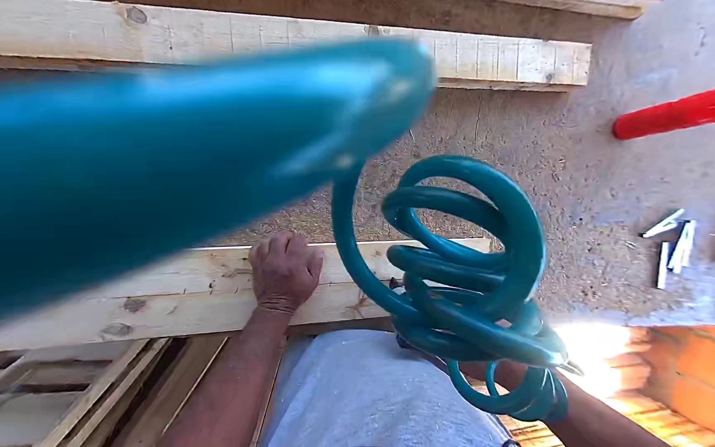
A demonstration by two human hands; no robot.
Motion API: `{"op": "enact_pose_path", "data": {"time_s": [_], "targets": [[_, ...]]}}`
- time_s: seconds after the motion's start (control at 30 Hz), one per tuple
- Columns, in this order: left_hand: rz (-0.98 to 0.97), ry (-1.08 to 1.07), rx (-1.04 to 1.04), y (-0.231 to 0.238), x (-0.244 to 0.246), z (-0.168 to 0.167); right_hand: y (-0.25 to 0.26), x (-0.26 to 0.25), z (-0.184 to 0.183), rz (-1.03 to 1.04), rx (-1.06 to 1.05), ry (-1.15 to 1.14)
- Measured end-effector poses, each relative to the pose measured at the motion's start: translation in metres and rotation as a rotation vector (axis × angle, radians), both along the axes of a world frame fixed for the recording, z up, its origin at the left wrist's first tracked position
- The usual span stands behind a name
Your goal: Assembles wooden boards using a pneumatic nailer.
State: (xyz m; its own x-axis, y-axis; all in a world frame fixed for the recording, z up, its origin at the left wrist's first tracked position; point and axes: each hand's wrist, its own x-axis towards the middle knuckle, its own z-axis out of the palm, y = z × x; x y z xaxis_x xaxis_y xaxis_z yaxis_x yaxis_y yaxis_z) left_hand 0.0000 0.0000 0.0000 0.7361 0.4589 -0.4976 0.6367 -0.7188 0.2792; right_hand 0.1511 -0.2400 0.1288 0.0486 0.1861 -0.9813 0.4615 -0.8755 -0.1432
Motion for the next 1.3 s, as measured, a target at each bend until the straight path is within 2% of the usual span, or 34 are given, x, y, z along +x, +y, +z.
{"op": "enact_pose_path", "data": {"time_s": [0.07, 0.13, 0.23, 0.33, 0.53, 0.87, 1.0, 1.13, 1.23, 1.3], "targets": [[-0.042, -0.267, 0.168, -0.002, -0.010, -0.025, -0.009, 0.013, 0.002, -0.017, 0.002, 0.025], [-0.038, -0.354, 0.231, -0.004, -0.013, -0.033, -0.029, 0.016, -0.005, -0.028, 0.025, -0.009], [-0.025, -0.348, 0.246, -0.005, -0.014, -0.036, -0.063, 0.017, -0.024, -0.022, 0.092, -0.081], [-0.025, -0.353, 0.245, -0.007, -0.012, -0.034, -0.051, 0.042, 0.006, -0.015, 0.007, -0.002], [-0.008, -0.326, 0.251, -0.005, -0.013, -0.041, -0.085, 0.063, 0.002, -0.008, -0.053, -0.019], [-0.030, -0.348, 0.325, 0.000, -0.020, -0.057, -0.172, 0.074, -0.034, -0.031, 0.086, -0.128], [-0.030, -0.330, 0.320, 0.002, -0.021, -0.058, -0.178, 0.084, -0.032, -0.055, -0.024, -0.147], [-0.030, -0.324, 0.318, 0.000, -0.021, -0.056, -0.175, 0.093, -0.021, -0.011, -0.052, -0.144], [-0.027, -0.337, 0.318, 0.001, -0.021, -0.057, -0.187, 0.090, -0.025, 0.010, 0.002, -0.186], [-0.027, -0.345, 0.322, 0.000, -0.021, -0.057, -0.183, 0.091, -0.024, -0.018, -0.038, -0.157]]}}
